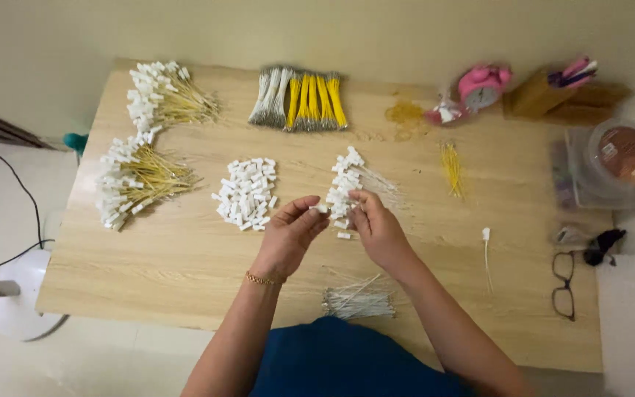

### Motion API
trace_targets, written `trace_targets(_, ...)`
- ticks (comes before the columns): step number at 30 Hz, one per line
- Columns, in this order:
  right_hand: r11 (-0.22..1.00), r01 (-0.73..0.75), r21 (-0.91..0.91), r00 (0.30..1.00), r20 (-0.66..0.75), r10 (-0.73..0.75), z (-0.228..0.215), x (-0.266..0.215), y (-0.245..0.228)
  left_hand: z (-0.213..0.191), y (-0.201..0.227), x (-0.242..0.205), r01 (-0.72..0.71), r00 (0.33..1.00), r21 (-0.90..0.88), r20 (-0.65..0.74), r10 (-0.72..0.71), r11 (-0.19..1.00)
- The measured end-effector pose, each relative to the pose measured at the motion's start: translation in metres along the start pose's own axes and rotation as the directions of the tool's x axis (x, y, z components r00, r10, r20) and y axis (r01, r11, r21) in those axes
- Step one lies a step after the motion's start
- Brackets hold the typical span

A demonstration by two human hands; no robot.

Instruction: Manually assemble small white plastic connectors onto thin metal wires on a wooden desk.

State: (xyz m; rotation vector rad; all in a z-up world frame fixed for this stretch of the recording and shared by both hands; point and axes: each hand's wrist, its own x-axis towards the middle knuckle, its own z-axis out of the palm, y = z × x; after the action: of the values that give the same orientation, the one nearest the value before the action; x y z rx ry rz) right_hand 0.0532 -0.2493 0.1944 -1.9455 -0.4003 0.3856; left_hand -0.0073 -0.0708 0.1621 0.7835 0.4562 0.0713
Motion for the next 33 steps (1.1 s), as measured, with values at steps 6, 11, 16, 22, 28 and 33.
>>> trace_targets(6, 0.974, 0.023, 0.224, 0.999, 0.026, -0.029, -0.004, -0.015, -0.011, 0.017, 0.012, -0.016, 0.041, 0.991, -0.165, 0.131, -0.019, 0.985)
trace_targets(11, 0.982, 0.079, 0.169, 0.996, -0.044, -0.072, -0.012, -0.027, -0.038, 0.011, 0.008, -0.016, 0.077, 0.987, -0.19, 0.152, -0.048, 0.979)
trace_targets(16, 0.985, 0.14, 0.104, 0.983, -0.131, -0.126, -0.014, -0.031, -0.05, 0.018, 0.014, -0.025, 0.094, 0.982, -0.203, 0.177, -0.058, 0.975)
trace_targets(22, 0.984, 0.177, -0.026, 0.968, -0.176, -0.179, -0.018, -0.033, -0.051, 0.022, 0.014, -0.027, 0.127, 0.979, -0.222, 0.183, -0.087, 0.967)
trace_targets(28, 0.947, 0.279, -0.158, 0.931, -0.197, -0.307, -0.02, -0.032, -0.054, 0.027, 0.009, -0.028, 0.138, 0.974, -0.208, 0.207, -0.094, 0.968)
trace_targets(33, 0.913, 0.357, -0.197, 0.914, -0.126, -0.385, -0.022, -0.029, -0.057, 0.029, 0.009, -0.026, 0.087, 0.983, -0.163, 0.176, -0.057, 0.983)
